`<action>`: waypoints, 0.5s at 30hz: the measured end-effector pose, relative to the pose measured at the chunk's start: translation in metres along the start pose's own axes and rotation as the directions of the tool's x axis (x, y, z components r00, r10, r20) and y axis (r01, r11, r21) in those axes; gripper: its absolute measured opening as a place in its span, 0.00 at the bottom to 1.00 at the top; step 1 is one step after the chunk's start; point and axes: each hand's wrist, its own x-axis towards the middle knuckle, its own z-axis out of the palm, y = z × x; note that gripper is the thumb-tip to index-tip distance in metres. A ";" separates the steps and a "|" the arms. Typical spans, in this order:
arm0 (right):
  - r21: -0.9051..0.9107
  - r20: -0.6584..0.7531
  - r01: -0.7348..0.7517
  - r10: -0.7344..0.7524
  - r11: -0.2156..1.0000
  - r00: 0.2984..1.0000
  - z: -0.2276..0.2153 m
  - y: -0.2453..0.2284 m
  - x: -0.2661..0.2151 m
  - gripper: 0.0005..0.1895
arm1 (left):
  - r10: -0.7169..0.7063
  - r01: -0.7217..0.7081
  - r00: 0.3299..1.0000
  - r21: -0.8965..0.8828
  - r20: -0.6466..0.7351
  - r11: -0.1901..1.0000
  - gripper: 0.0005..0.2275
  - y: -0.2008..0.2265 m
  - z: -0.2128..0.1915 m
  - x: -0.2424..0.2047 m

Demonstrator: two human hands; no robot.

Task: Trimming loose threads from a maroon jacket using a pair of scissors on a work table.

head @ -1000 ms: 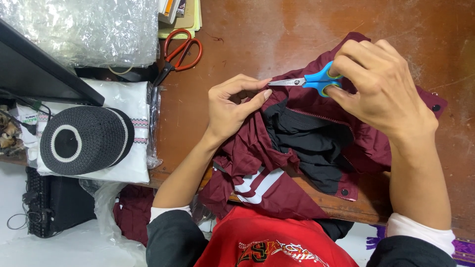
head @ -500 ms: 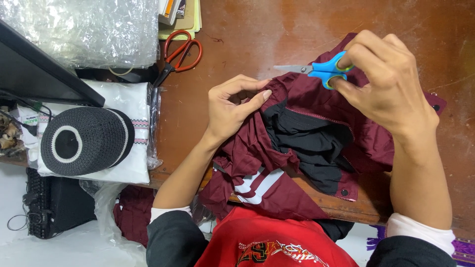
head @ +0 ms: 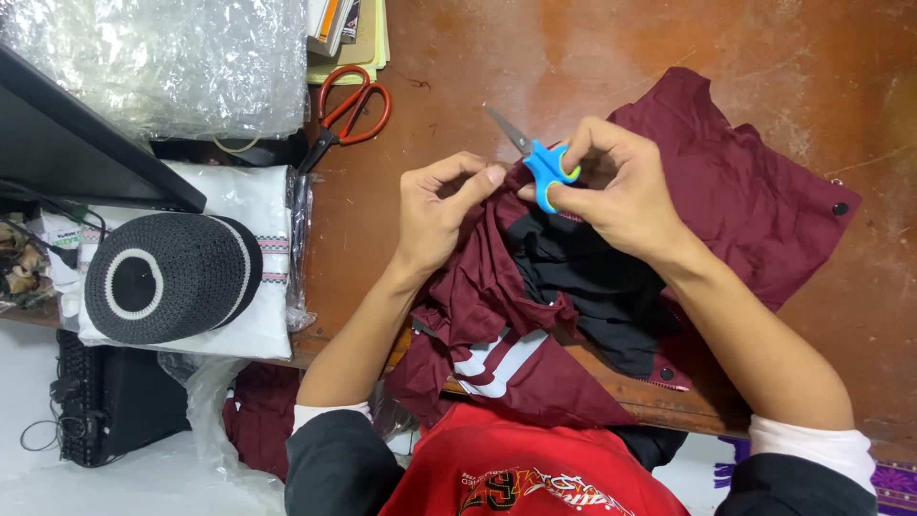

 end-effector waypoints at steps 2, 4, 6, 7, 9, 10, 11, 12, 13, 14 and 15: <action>-0.012 -0.001 -0.008 0.008 1.000 1.000 -0.004 0.004 0.003 0.14 | -0.037 0.037 0.999 -0.008 -0.003 0.999 0.04 0.007 0.002 0.000; -0.025 -0.001 -0.016 0.016 1.000 1.000 -0.006 0.007 0.005 0.14 | -0.073 0.072 0.997 -0.017 -0.007 0.997 0.06 0.008 0.003 0.001; -0.035 0.003 0.026 -0.026 0.999 1.000 -0.007 0.009 0.007 0.18 | -0.214 0.222 0.974 -0.120 0.080 0.968 0.10 0.005 0.002 0.004; -0.035 0.004 0.026 -0.026 0.999 1.000 -0.005 0.004 0.006 0.18 | -0.214 0.223 0.974 -0.120 0.079 0.967 0.10 0.004 0.001 0.004; -0.070 0.008 0.054 -0.053 0.996 0.999 -0.001 -0.005 0.004 0.15 | -0.259 0.339 0.921 -0.276 0.290 0.899 0.12 0.001 -0.001 0.004; -0.070 0.010 0.054 -0.053 0.996 0.999 -0.002 -0.005 0.003 0.15 | -0.258 0.338 0.922 -0.277 0.289 0.899 0.12 0.002 -0.003 0.003; -0.115 0.014 0.077 -0.076 0.990 0.997 -0.002 -0.005 0.002 0.14 | -0.240 0.350 0.902 -0.282 0.360 0.893 0.13 0.004 -0.004 0.003; -0.160 0.020 0.101 -0.099 0.982 0.995 -0.003 -0.005 0.001 0.14 | -0.219 0.362 0.876 -0.286 0.430 0.887 0.14 0.005 -0.005 0.002; -0.159 0.019 0.102 -0.100 0.982 0.995 -0.003 -0.004 0.000 0.14 | -0.219 0.362 0.876 -0.285 0.431 0.888 0.14 0.009 -0.004 0.003; -0.159 0.019 0.070 -0.068 0.985 0.997 -0.003 -0.004 -0.001 0.14 | -0.198 0.336 0.869 -0.247 0.453 0.909 0.14 0.013 -0.003 0.004; -0.159 0.021 0.038 -0.035 0.987 0.999 -0.003 -0.003 -0.001 0.15 | -0.179 0.308 0.862 -0.210 0.475 0.928 0.13 0.017 -0.002 0.005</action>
